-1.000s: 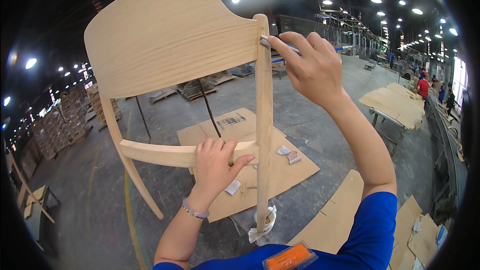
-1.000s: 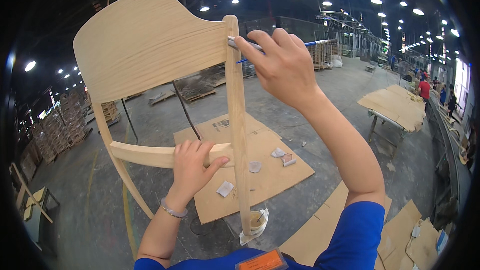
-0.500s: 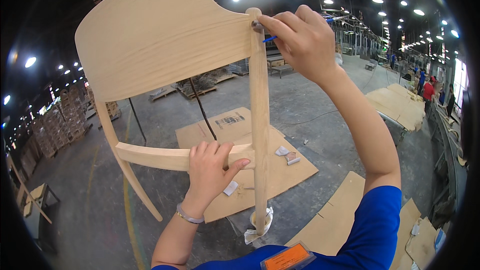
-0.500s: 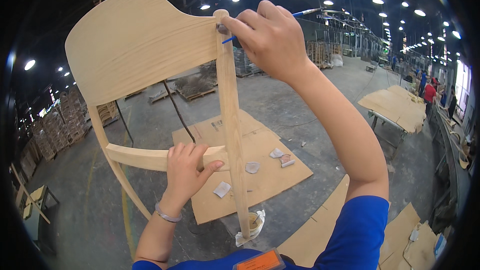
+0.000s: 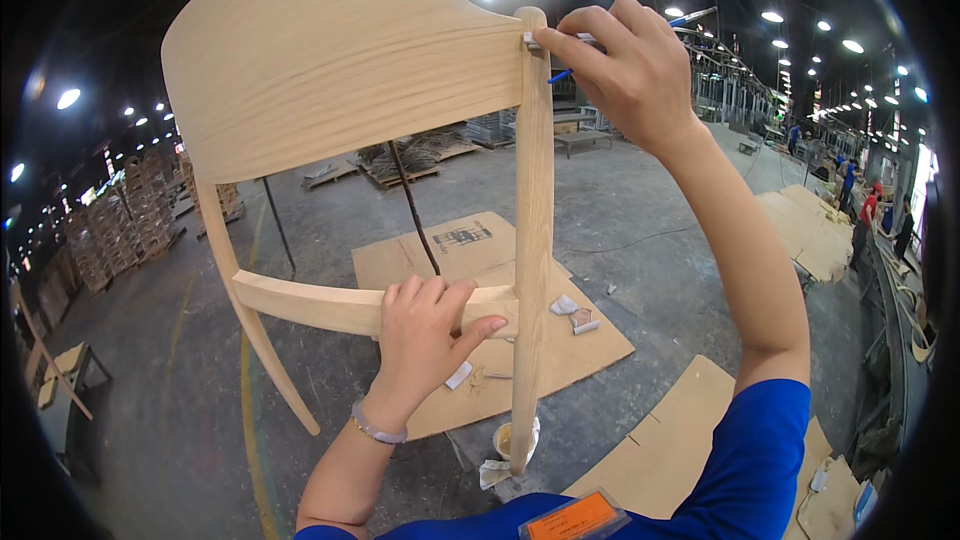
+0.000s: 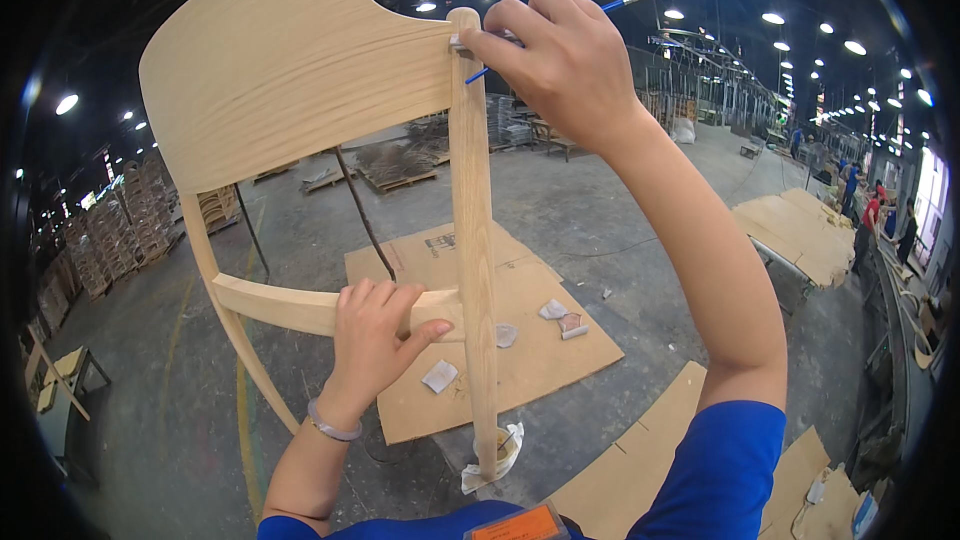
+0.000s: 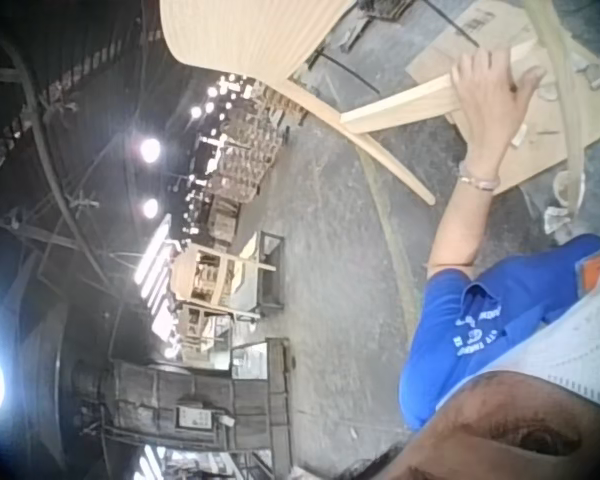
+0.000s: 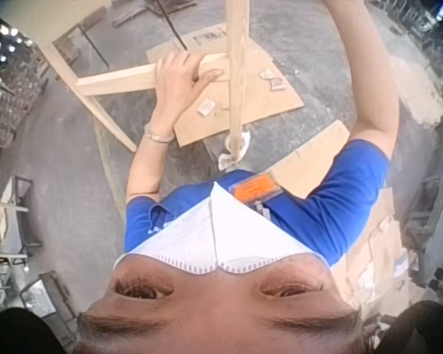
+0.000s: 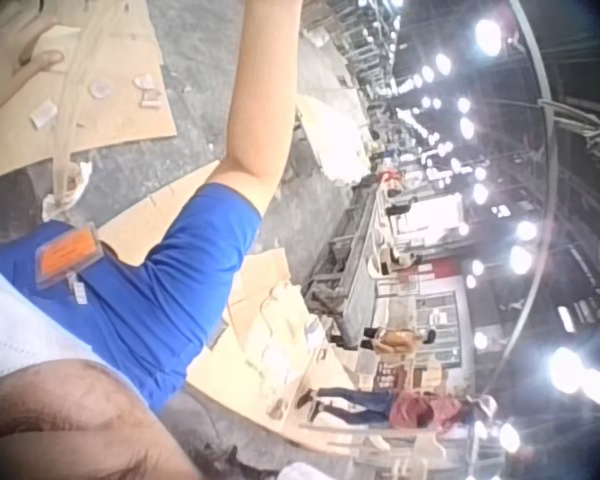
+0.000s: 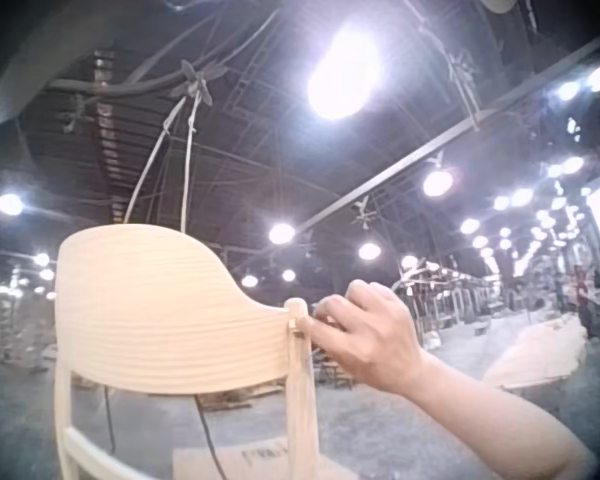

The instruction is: The person uses a small brush to apply a light-colored finish to the joints and edges of a wooden chair frame. They dip the brush into a small container of finish and carefully paint the connection points between the backrest and legs.

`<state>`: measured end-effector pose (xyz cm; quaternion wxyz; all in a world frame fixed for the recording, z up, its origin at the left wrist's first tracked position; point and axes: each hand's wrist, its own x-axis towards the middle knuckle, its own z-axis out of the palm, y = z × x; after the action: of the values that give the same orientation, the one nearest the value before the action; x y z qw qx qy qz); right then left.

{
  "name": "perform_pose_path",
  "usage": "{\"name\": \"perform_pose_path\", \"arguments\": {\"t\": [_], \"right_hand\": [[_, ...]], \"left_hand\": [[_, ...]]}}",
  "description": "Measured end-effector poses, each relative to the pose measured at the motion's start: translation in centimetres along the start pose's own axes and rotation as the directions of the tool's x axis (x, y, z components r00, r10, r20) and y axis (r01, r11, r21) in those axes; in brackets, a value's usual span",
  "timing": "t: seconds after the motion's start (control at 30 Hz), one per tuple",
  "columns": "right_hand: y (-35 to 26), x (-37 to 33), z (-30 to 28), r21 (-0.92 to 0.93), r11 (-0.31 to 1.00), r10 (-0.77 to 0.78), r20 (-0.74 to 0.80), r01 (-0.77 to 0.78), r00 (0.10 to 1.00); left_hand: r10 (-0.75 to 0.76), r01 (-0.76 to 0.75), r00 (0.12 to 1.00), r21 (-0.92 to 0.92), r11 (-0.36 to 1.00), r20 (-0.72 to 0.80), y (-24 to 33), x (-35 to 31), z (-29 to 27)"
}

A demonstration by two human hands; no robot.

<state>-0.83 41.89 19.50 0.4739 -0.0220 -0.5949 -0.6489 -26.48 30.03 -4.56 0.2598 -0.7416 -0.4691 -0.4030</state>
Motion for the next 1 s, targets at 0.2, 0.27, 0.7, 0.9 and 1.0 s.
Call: {"name": "perform_pose_path", "arguments": {"t": [0.2,0.27,0.7,0.9,1.0], "right_hand": [[-0.7,-0.8,0.7,0.015,1.000,0.004,-0.009,-0.004,1.000],[-0.5,-0.8,1.4,0.009,1.000,-0.017,-0.022,0.017,1.000],[-0.5,-2.1,4.7,0.028,0.997,-0.076,-0.016,0.077,0.997],[-1.3,-2.8,6.0,0.053,0.994,-0.090,-0.051,0.092,0.995],[-1.3,-2.7,7.0,0.028,0.996,-0.081,-0.068,0.083,0.994]], "left_hand": [[-0.015,0.015,1.000,-0.004,1.000,-0.002,-0.5,0.0,0.0],[-0.017,0.017,1.000,0.011,1.000,-0.011,-0.7,0.1,0.1],[-0.056,0.056,0.998,0.025,0.998,0.006,-2.1,-0.2,0.8],[-0.082,0.081,0.996,0.034,0.996,0.036,-2.8,0.0,1.2],[-0.085,0.084,0.996,0.045,0.995,0.035,-3.1,0.0,1.3]]}}
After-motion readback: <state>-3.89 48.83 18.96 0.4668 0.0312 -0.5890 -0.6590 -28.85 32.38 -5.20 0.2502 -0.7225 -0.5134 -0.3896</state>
